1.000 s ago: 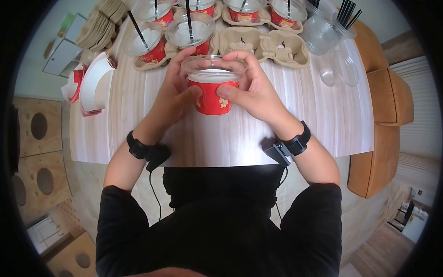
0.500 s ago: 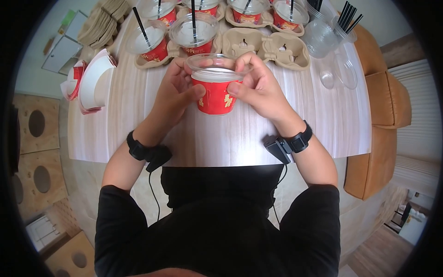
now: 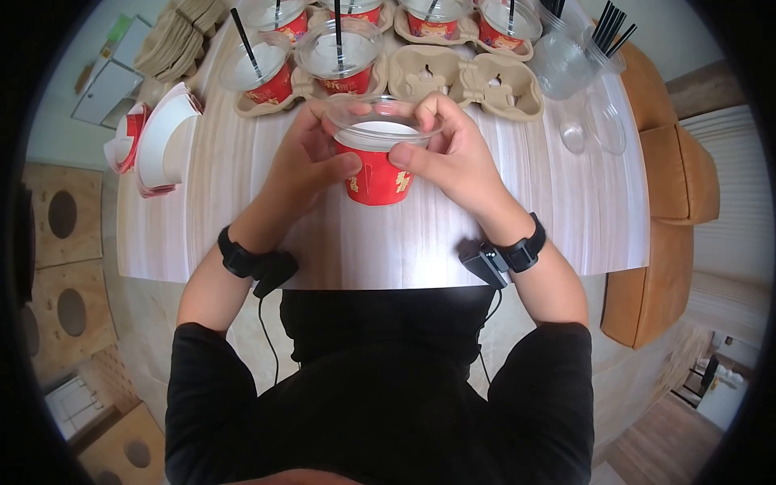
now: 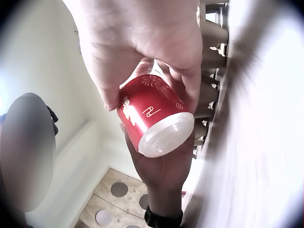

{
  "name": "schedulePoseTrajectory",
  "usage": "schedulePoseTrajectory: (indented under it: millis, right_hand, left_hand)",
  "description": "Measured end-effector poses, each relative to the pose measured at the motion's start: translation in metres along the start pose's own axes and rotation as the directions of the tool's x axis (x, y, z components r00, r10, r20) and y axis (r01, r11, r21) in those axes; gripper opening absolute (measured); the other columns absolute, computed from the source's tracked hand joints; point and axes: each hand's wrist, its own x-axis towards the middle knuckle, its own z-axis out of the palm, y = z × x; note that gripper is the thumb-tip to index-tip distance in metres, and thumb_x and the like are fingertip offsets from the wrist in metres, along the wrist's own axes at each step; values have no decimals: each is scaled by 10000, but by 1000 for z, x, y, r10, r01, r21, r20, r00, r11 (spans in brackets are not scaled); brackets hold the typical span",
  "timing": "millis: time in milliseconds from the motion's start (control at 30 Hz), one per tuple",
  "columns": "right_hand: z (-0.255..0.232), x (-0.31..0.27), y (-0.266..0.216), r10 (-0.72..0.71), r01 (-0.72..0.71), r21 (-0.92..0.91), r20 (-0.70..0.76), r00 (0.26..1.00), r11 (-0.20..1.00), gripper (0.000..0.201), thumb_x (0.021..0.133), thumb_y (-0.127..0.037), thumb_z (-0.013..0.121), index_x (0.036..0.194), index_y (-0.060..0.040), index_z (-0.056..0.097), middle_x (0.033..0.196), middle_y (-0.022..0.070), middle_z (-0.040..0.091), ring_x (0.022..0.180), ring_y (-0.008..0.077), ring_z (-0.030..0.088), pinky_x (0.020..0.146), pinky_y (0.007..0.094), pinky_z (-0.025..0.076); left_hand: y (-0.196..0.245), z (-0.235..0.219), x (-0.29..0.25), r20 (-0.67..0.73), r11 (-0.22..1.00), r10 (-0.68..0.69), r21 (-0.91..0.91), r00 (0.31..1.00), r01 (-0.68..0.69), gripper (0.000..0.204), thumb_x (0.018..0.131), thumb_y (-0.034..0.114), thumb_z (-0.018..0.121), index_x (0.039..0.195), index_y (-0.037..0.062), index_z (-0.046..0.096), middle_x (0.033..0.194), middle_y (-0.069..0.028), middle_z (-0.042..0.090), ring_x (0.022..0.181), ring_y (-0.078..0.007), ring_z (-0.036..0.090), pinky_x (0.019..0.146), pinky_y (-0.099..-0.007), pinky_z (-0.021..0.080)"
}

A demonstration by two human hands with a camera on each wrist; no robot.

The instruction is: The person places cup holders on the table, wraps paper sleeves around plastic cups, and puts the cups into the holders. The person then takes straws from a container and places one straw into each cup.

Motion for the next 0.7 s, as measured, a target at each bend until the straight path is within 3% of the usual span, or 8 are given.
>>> schedulePoseTrajectory:
  millis: [300, 433, 500, 567, 633, 700]
  right_hand:
    - [-6, 2, 6, 59, -63, 133, 36, 998, 989, 329, 861, -106, 688, 869, -110, 359, 1254, 174, 577, 1016, 112, 577, 833, 238, 483]
    - [-13, 0, 11, 99, -116, 270, 75, 992, 956, 310, 864, -141, 696, 882, -110, 388, 1034, 53, 589, 884, 77, 556, 796, 235, 467]
    - [-14, 0, 13, 134, -155, 306, 90, 987, 939, 308, 865, -162, 701, 889, -108, 399, 959, 15, 564, 849, 68, 540, 780, 235, 461]
    - [-8, 1, 6, 117, -95, 433, -25, 993, 896, 327, 854, -215, 718, 895, -107, 413, 909, -13, 509, 807, 56, 503, 751, 236, 448]
    - [-7, 2, 0, 109, -97, 395, -9, 994, 914, 341, 848, -230, 725, 905, -107, 413, 938, -6, 519, 839, 57, 508, 766, 239, 448]
    - [-11, 2, -1, 100, -95, 357, 5, 995, 929, 355, 841, -245, 732, 914, -107, 413, 967, 0, 529, 870, 57, 512, 782, 242, 449]
  left_hand:
    - [4, -3, 1, 10, 998, -53, -15, 999, 53, 346, 806, 21, 682, 933, 125, 378, 1285, -100, 477, 1204, -188, 467, 1004, -344, 406]
    - [8, -1, 0, -5, 996, -67, -58, 998, 67, 362, 808, 28, 712, 905, 122, 377, 1203, -48, 487, 1072, -117, 505, 905, -297, 451]
    - [11, -1, -1, -2, 982, -129, -138, 992, 127, 329, 821, 25, 691, 888, 120, 384, 1220, -47, 484, 1073, -125, 510, 910, -296, 446]
    - [8, -4, 1, -29, 978, -141, -159, 990, 135, 280, 839, 56, 676, 894, 112, 408, 1205, -48, 498, 1061, -124, 519, 904, -296, 446]
    - [7, -6, 4, -56, 973, -153, -181, 987, 141, 234, 858, 87, 661, 901, 105, 432, 1190, -49, 512, 1048, -123, 529, 899, -296, 446]
    - [6, -8, 8, 28, 893, -185, -413, 982, 180, 189, 884, 153, 627, 1010, 75, 509, 1129, -57, 559, 1010, -122, 553, 869, -289, 449]
